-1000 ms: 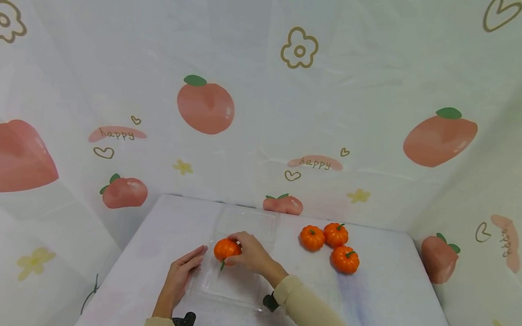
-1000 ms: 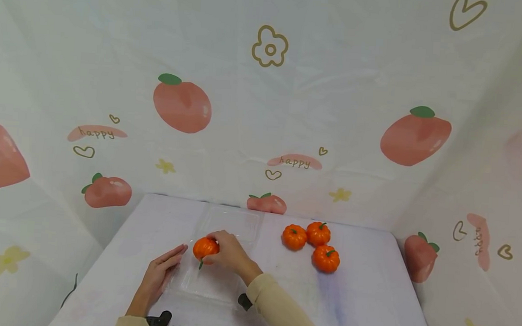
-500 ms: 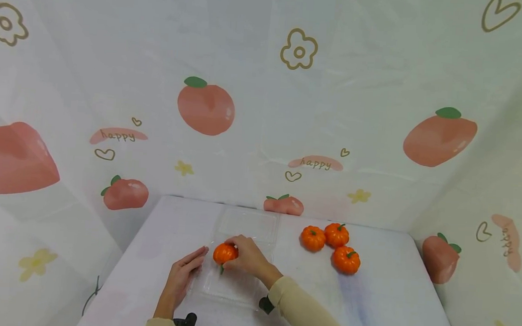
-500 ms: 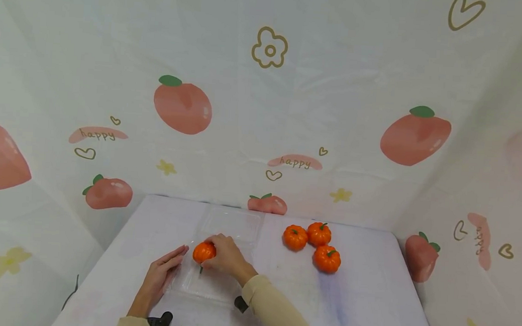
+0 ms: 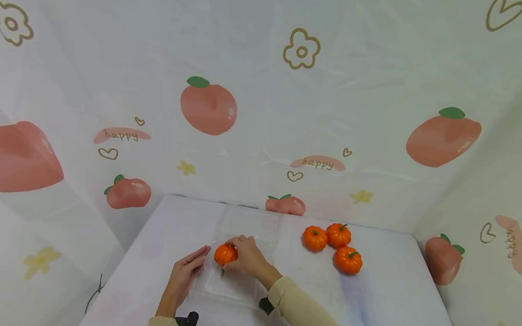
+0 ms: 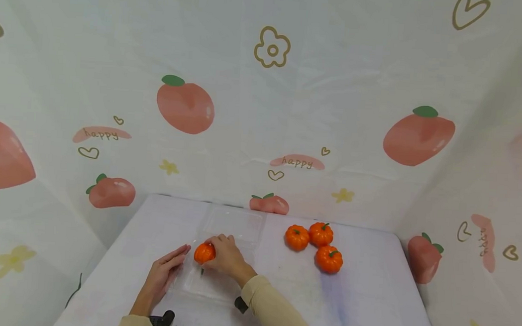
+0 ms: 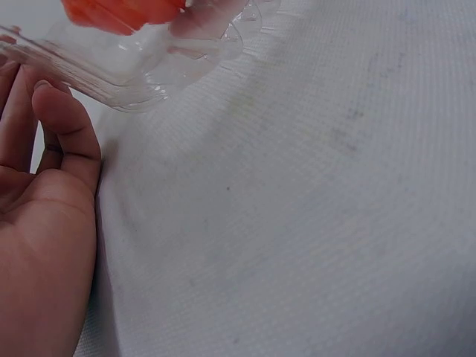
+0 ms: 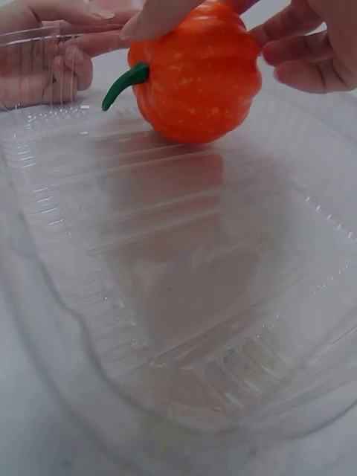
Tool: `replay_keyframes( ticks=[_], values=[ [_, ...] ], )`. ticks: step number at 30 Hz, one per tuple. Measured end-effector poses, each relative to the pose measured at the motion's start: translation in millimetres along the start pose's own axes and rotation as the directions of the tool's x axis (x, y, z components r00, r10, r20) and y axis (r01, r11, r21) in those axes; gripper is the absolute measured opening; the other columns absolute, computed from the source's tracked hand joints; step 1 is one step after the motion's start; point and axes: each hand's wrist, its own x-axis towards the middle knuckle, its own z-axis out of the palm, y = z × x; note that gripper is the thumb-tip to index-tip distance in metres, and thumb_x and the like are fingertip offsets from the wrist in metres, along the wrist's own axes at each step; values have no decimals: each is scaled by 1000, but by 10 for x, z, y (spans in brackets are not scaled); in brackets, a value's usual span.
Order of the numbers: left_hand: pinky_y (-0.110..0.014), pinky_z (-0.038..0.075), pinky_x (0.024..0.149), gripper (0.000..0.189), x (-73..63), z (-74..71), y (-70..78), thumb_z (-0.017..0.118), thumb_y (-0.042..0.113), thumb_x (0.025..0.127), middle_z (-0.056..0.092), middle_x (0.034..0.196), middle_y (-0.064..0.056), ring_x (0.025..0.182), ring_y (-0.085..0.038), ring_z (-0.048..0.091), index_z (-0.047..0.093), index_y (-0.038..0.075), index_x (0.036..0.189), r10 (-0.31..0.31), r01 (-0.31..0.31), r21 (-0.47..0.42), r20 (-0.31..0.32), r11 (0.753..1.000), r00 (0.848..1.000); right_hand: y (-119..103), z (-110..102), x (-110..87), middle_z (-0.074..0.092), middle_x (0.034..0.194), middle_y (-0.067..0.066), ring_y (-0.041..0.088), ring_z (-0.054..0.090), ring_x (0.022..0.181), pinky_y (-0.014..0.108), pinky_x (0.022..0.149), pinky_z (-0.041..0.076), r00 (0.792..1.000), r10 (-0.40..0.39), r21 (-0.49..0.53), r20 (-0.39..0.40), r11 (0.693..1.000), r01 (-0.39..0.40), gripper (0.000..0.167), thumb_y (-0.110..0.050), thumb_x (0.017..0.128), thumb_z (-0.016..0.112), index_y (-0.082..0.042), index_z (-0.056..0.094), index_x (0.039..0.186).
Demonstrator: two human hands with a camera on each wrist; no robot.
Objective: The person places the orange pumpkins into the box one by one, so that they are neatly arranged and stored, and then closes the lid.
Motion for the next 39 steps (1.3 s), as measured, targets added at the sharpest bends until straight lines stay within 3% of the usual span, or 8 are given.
replay_keyframes(
  ticks=[10, 16, 22, 32, 39],
  values=[
    [-12, 53, 93, 61, 12, -6, -12, 74, 30, 92, 72, 127, 17, 113, 12, 63, 56, 9, 146, -21, 21, 20, 1, 1000, 1000, 4, -21, -12, 64, 119, -1, 11, 47, 100, 21, 86, 48, 998, -20, 16, 53, 1000, 19, 37, -33, 95, 69, -20, 66, 130],
    [-13, 52, 92, 59, 8, -10, -14, 73, 29, 93, 71, 127, 17, 113, 12, 63, 57, 9, 146, -18, 18, 31, 3, 999, 1000, -25, -17, -14, 63, 117, -1, 12, 49, 102, 22, 88, 50, 999, -31, -21, 34, 999, 31, 40, -33, 91, 77, -19, 65, 127],
    [-11, 52, 93, 59, -7, -4, -8, 73, 28, 93, 72, 125, 20, 113, 12, 63, 56, 7, 146, -4, 3, 30, 14, 1000, 1000, -49, -8, -11, 61, 113, -1, 12, 50, 100, 23, 87, 52, 1000, 9, -17, 20, 1000, -9, 41, -34, 87, 82, -17, 64, 118],
    [-10, 51, 93, 59, -20, -9, -6, 73, 32, 94, 64, 143, 4, 113, 13, 62, 56, 9, 146, -11, 11, 50, 9, 999, 1000, -57, -14, -30, 62, 112, 0, 11, 51, 98, 22, 87, 52, 1000, 0, 5, 23, 1000, 0, 31, -27, 91, 75, -15, 65, 118],
    [-11, 52, 93, 58, -23, 4, 3, 72, 30, 94, 66, 141, 6, 113, 12, 63, 57, 8, 145, -10, 9, 40, 7, 999, 1000, -46, -10, -21, 61, 110, 0, 10, 50, 97, 22, 88, 51, 1000, -4, 35, 14, 999, 3, 28, -27, 93, 74, -15, 65, 117]
  ],
)
